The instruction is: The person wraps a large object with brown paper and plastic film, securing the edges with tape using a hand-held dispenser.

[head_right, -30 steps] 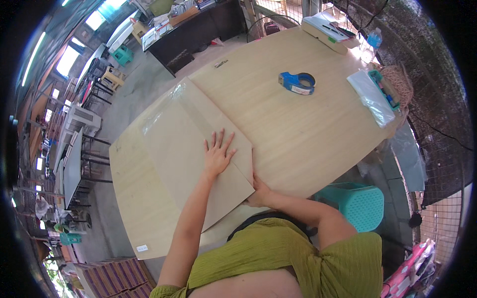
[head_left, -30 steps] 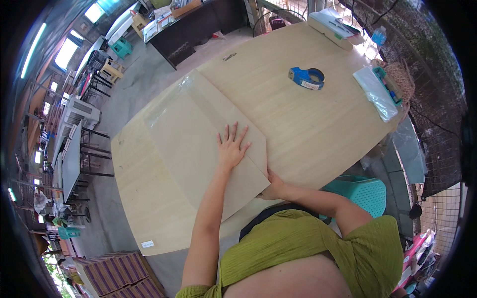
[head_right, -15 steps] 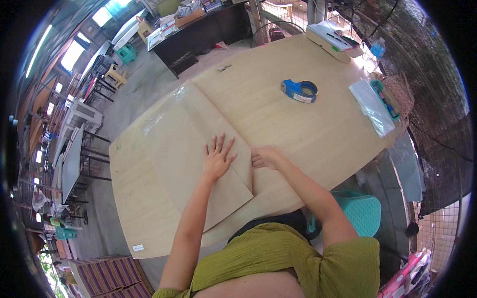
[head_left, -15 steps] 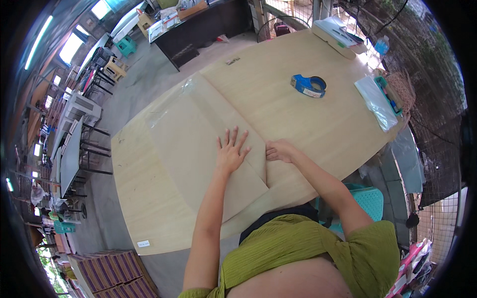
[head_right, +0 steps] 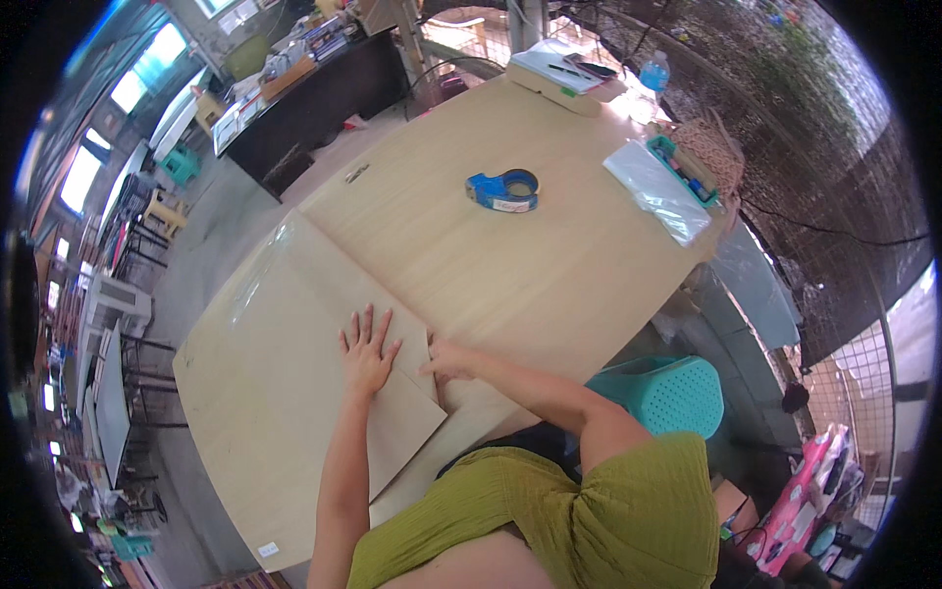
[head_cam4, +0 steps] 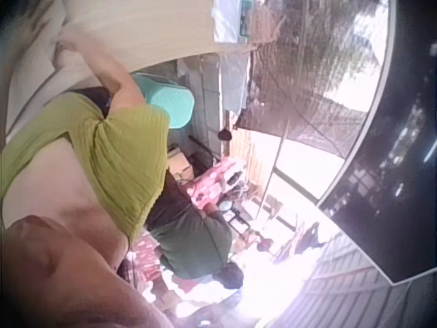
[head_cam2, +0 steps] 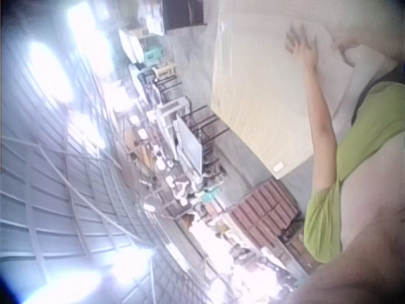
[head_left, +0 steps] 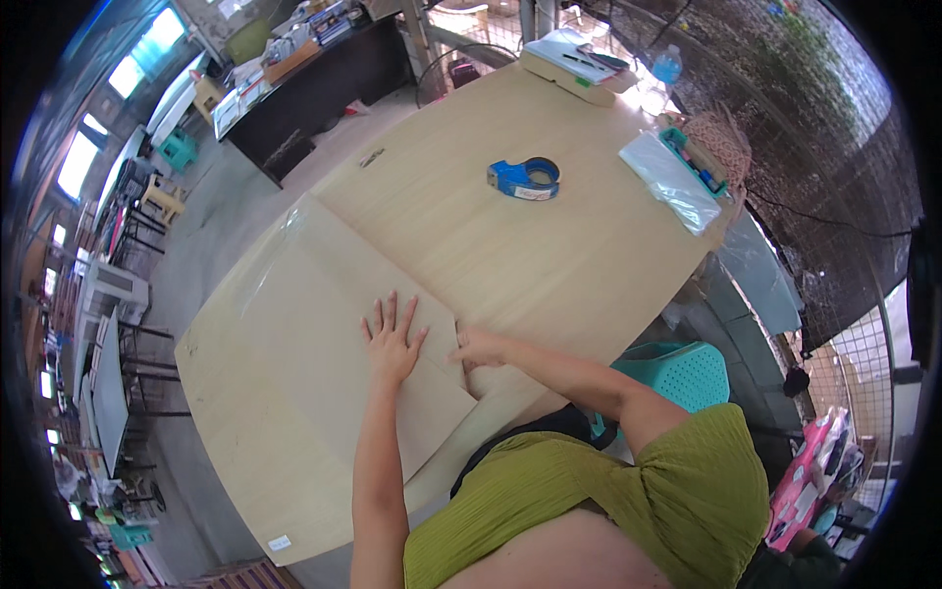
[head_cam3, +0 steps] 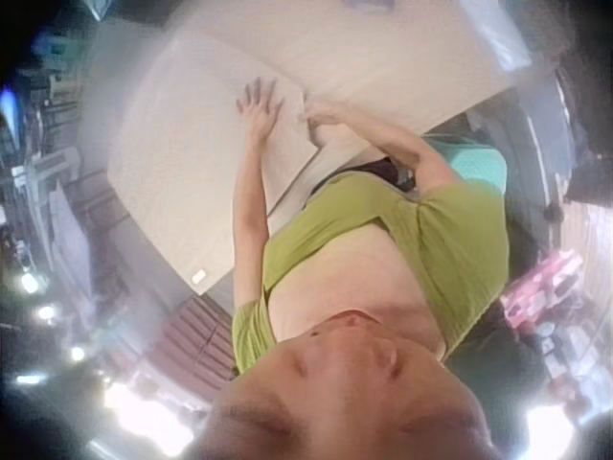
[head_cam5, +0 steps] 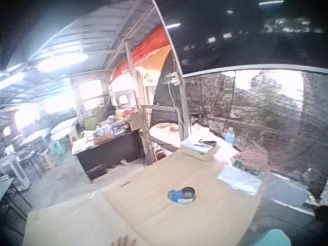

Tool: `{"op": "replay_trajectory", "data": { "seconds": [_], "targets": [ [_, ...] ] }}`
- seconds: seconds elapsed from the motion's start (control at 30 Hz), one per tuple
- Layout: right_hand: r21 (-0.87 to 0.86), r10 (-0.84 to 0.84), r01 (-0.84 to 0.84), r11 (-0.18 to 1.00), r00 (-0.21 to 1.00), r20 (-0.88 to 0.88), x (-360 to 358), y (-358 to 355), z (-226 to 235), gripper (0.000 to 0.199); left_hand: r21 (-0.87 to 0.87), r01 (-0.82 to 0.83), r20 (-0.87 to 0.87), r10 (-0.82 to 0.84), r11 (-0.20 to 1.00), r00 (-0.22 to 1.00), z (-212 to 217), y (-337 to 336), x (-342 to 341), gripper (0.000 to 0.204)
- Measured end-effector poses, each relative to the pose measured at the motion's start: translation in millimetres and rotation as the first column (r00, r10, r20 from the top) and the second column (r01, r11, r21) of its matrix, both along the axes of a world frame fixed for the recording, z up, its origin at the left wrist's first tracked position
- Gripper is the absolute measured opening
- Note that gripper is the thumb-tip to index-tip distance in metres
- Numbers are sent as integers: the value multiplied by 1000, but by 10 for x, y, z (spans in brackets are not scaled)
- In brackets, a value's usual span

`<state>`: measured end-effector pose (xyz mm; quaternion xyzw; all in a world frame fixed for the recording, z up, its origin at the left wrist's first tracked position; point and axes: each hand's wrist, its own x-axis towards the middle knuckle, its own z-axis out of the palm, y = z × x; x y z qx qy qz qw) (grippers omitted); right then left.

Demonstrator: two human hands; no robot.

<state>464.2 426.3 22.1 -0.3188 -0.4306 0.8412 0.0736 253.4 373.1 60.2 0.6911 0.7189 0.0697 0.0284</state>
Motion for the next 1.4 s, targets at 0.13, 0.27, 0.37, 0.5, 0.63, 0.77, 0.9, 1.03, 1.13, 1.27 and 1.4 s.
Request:
{"op": "replay_trajectory", "data": {
  "seconds": [0.13,0.27,0.37,0.5,0.63,0.77,0.9,1.03,1.13,1.27,1.4],
  "targets": [
    [-128,-14,-5,992,990,-141,158,-258,-71,21,5,29,17,-29,1000,999,67,58,104,62],
    [82,119,-123,989,992,51,301,-295,-162,20,0,38,8,-38,999,999,20,85,152,62],
    [101,198,-207,973,976,93,393,-512,-240,21,-17,41,1,-41,999,999,11,98,173,62],
    [-135,180,-183,974,983,-34,443,-640,57,26,-11,33,31,-33,999,999,98,38,105,62],
    [250,703,-722,645,689,178,563,-858,-9,28,-44,18,6,-18,999,1000,132,60,154,66],
    [20,523,-523,852,852,23,781,-892,-52,34,-58,-152,-12,152,987,988,146,-187,117,70],
    [100,479,-476,874,878,-4,871,-631,-8,38,-117,-286,-9,287,951,958,45,-1031,-407,70],
    [209,449,-442,873,893,11,830,-716,-199,39,-106,-360,72,368,927,927,-47,-1826,-1014,72],
    [377,557,-556,741,822,118,393,-1029,271,38,-168,-347,6,353,923,936,-56,-2106,-1205,75],
    [447,455,-468,762,879,145,-166,-1758,118,42,-232,-63,-99,41,971,994,62,-2202,-1340,90],
    [281,56,-82,956,994,99,-611,-2572,-19,41,-366,205,-42,-236,908,971,394,-2315,-1428,120]
  ]
}}
